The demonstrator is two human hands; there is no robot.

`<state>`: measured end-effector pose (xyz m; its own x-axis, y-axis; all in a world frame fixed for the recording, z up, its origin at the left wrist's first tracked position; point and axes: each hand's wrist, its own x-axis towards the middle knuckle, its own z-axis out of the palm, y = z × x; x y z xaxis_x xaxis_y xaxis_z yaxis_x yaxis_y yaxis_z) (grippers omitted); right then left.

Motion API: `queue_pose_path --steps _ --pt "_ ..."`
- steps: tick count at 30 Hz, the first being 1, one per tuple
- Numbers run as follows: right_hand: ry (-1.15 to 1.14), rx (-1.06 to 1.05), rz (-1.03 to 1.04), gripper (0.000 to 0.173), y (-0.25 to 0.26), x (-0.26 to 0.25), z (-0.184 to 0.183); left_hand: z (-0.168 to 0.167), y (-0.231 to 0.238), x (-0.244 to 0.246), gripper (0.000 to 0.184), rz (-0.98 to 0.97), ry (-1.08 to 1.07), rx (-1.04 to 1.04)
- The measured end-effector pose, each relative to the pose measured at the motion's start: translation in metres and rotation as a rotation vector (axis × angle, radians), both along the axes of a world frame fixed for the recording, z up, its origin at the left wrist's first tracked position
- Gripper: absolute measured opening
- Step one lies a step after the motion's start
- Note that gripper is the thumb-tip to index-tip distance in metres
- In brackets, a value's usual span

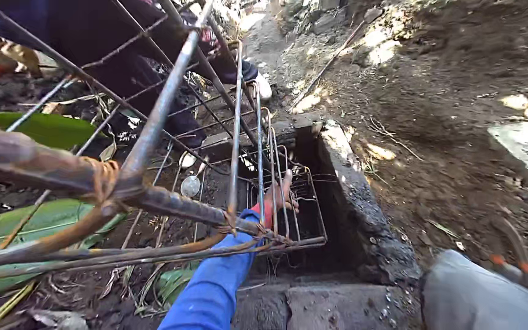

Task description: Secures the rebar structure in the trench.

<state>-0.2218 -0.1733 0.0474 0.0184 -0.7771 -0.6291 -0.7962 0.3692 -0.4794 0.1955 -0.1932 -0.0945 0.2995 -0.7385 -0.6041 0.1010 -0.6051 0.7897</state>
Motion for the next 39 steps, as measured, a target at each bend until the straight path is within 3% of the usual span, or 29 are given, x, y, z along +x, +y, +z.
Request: queue_pose_path --steps 2,5,10,13,17,19,22,25,29,34,39 --pt "-0.124 -0.054 0.260 0.038 -0.044 0.009 -0.020 0.002 -0.001 0.001 0.079 0.005 0.007 -0.004" --pt "-0.212 -0.094 0.673 0.036 -0.124 0.029 -0.092 0.008 0.002 0.001 0.080 0.000 -0.012 0.004" --pt "0.136 -0.208 1.011 0.040 -0.146 0.121 -0.100 0.017 0.006 -0.002 0.080 -0.035 -0.029 -0.019" --pt "0.168 -0.238 0.967 0.041 -0.151 0.142 -0.114 0.041 0.013 -0.009 0.076 -0.032 -0.035 0.027" --pt "-0.046 -0.168 0.787 0.032 -0.161 0.142 -0.152 0.047 0.010 -0.010 0.075 -0.016 -0.048 0.075" --pt "-0.066 -0.192 0.805 0.028 -0.160 0.142 -0.153 0.046 0.010 -0.010 0.076 -0.021 -0.056 0.086" --pt "0.084 -0.374 0.951 0.054 -0.145 0.152 -0.138 0.042 0.008 -0.007 0.076 -0.026 -0.041 0.067" --pt "0.156 -0.714 1.024 0.069 -0.126 0.165 -0.152 0.033 0.008 -0.006 0.079 -0.039 -0.047 0.028" --pt "0.079 -0.903 0.976 0.070 -0.113 0.183 -0.179 0.022 0.005 -0.003 0.081 -0.039 -0.041 0.008" --pt "0.022 -0.942 0.882 0.069 -0.116 0.188 -0.203 0.007 0.000 0.006 0.080 -0.050 -0.022 0.001" --pt "-0.010 -0.984 0.859 0.065 -0.116 0.195 -0.203 0.005 0.000 0.005 0.081 -0.063 -0.038 -0.017"
